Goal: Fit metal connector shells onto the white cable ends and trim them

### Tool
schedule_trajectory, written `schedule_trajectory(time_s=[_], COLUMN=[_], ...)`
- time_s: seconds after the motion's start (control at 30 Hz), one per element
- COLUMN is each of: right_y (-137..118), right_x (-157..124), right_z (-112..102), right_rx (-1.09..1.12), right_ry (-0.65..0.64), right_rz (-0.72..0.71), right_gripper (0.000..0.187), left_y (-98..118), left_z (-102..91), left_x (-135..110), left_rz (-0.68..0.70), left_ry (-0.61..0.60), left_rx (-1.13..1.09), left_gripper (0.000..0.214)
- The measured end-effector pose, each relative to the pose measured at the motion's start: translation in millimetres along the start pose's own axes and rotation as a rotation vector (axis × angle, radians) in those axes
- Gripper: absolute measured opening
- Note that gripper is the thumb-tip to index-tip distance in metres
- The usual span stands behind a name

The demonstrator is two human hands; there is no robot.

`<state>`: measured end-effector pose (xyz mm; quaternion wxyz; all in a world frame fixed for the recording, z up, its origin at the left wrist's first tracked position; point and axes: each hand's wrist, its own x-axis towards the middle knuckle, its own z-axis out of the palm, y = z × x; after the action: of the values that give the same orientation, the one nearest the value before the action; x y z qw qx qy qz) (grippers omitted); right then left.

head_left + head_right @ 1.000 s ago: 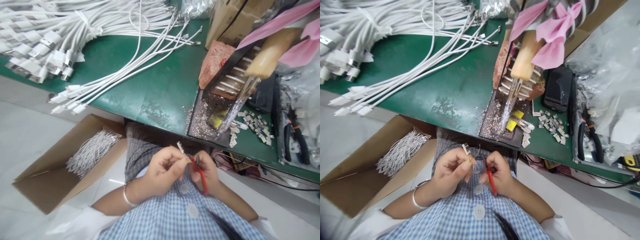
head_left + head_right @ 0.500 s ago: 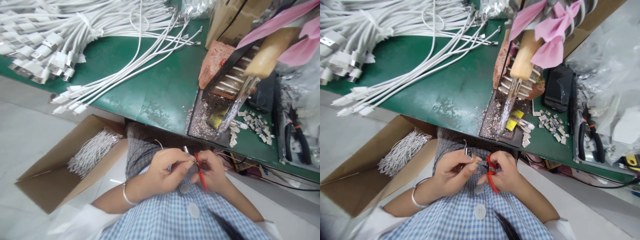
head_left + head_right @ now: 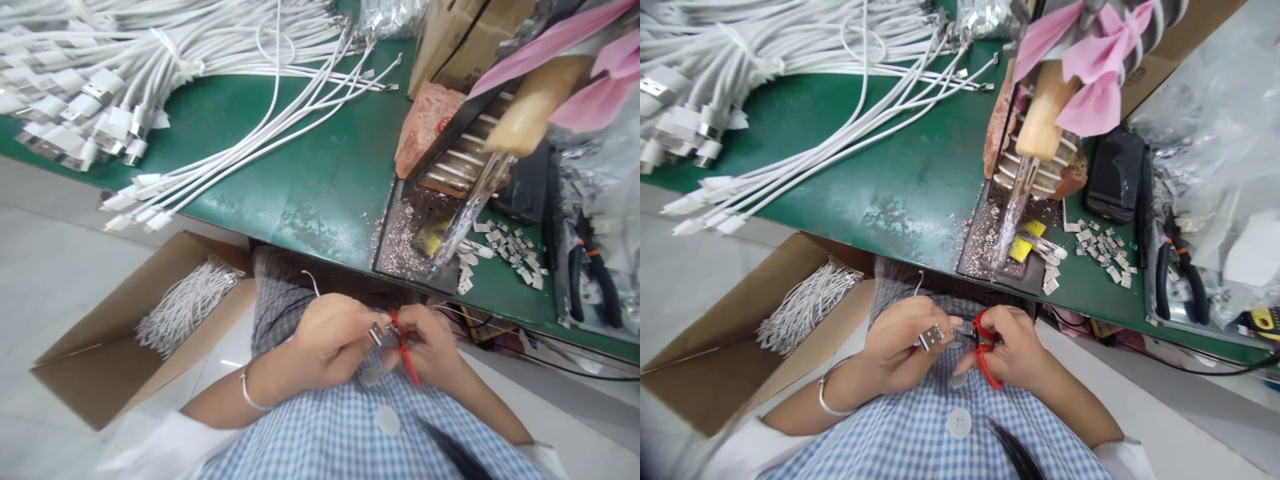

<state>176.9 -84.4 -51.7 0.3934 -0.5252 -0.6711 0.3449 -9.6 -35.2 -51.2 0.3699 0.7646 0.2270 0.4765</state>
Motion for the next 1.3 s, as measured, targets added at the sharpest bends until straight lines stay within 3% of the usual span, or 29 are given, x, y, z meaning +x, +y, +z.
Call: schedule_trajectory(time_s=[0.27, 0.4, 0.6, 0.67, 0.73, 0.8, 0.9, 1.0, 1.13, 1.3], right_y=[2.5, 4.0, 1.9, 0.8, -0.7, -2.4, -3.1, 0.0, 4.8, 1.6], right_x=[2.6, 3.1, -2.3, -3.1, -2.3, -0.9, -1.8, -8.5, -18.4, -18.6], right_z=[-1.3, -1.6, -0.2, 1.7, 3.8, 5.7, 9.2, 16.1, 30.4, 44.9], right_rx=[-0.079, -0.037, 0.355, 0.305, 0.157, 0.048, 0.032, 0.164, 0.516, 0.704], right_ry=[0.054, 0.043, -0.272, -0.204, -0.048, 0.051, 0.076, 0.023, -0.012, -0.01], right_rz=[-0.162, -0.167, 0.037, 0.104, 0.104, 0.051, 0.018, 0.121, 0.346, 0.366], right_gripper=[0.033, 0.035, 0.054, 0.054, 0.049, 0.043, 0.039, 0.042, 0.049, 0.053], left_y=[1.4, 1.6, 1.5, 4.2, 8.2, 11.6, 12.4, 8.8, 5.7, 3.4], left_z=[0.3, 0.6, 1.8, 2.2, 3.6, 6.6, 12.8, 17.7, 18.6, 18.7], left_x=[0.6, -0.5, 0.4, -0.1, -1.5, -3.5, -6.2, -6.9, -6.0, -5.7], left_rz=[-0.087, -0.157, -0.126, -0.211, -0.366, -0.529, -0.667, -0.637, -0.59, -0.617], left_ry=[0.045, 0.047, 0.044, 0.051, 0.044, 0.023, 0.011, 0.056, 0.129, 0.188], left_rx=[-0.102, -0.135, -0.259, -0.285, -0.407, -0.66, -0.986, -1.049, -0.984, -0.822], left_gripper=[0.011, 0.006, 0.004, 0.004, 0.008, 0.018, 0.028, 0.023, 0.017, 0.021])
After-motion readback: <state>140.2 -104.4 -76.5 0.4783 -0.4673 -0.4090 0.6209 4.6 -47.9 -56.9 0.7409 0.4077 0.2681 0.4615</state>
